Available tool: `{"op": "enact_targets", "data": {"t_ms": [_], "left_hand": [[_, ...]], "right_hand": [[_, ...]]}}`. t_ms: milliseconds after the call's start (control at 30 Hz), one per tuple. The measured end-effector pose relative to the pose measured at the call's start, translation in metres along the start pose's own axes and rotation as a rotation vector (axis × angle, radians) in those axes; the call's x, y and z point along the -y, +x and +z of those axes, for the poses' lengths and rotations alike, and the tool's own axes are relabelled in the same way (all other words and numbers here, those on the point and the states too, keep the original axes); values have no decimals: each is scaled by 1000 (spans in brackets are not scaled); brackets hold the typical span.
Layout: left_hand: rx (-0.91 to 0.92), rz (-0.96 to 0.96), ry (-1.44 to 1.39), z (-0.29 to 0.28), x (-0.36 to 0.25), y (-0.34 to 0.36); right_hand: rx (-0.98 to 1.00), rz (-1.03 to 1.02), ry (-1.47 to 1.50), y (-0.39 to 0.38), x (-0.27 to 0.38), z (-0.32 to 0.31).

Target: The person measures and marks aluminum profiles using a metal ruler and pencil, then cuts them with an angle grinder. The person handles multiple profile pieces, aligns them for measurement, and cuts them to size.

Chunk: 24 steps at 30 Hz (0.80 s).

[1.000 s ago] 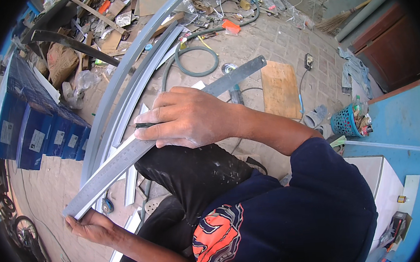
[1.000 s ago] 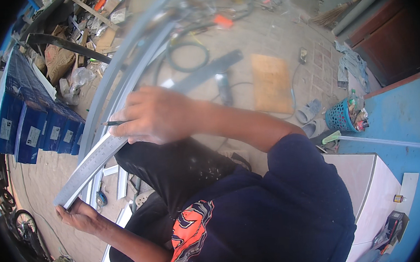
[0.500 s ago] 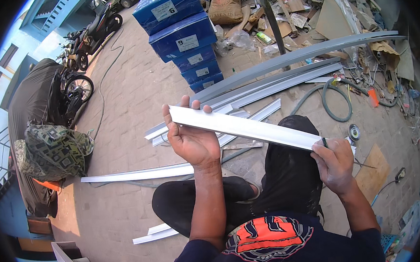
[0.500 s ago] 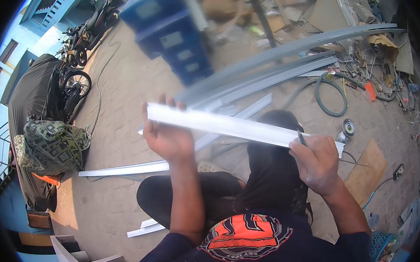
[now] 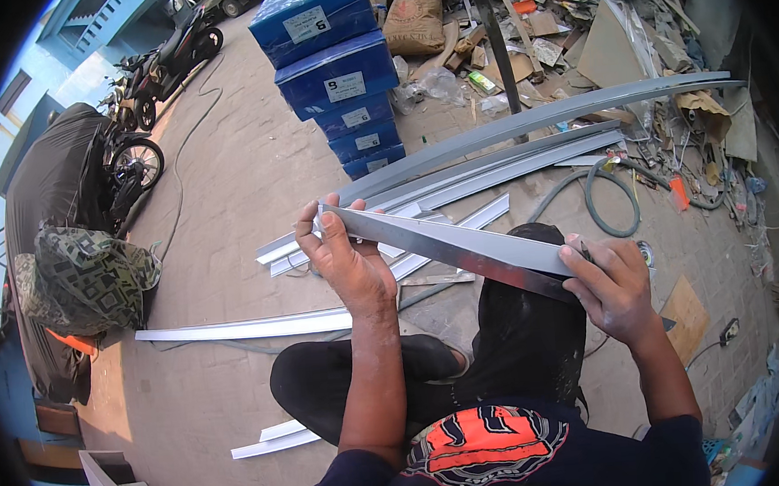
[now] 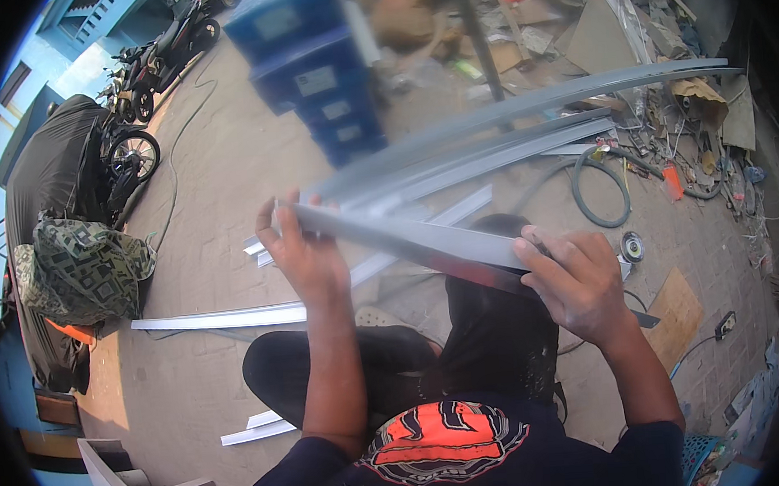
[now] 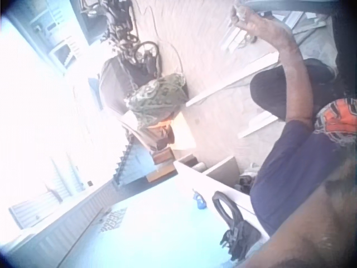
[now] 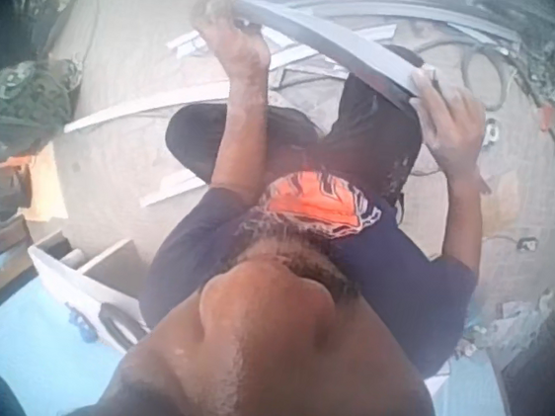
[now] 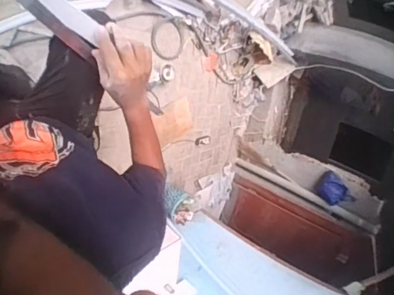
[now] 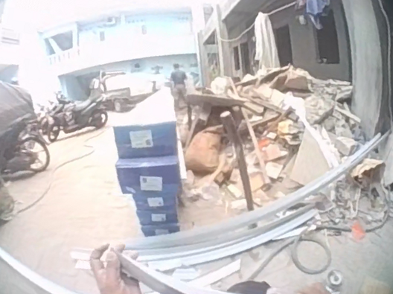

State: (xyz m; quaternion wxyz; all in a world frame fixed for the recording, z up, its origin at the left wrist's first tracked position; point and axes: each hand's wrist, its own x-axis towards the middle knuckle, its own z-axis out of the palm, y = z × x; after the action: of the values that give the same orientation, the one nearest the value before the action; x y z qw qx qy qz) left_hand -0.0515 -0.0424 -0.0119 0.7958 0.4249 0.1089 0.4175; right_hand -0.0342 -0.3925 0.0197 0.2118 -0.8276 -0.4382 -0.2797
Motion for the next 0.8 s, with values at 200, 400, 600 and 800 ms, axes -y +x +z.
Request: {"op": "enact_targets", "data": {"t_ms": [200, 400, 600, 800], "left_hand": [[-77, -17, 32, 7, 3, -4], [-140, 9, 107, 10, 9, -5], [-125, 26, 102, 6, 15, -2], [-135, -36, 68, 1, 4, -10]], "right_hand": [[54, -63, -127, -11, -7, 5], [103, -31, -130, -29, 11, 26], [187, -12, -103, -25, 40, 36], [160, -47, -6, -1, 38, 5]]}}
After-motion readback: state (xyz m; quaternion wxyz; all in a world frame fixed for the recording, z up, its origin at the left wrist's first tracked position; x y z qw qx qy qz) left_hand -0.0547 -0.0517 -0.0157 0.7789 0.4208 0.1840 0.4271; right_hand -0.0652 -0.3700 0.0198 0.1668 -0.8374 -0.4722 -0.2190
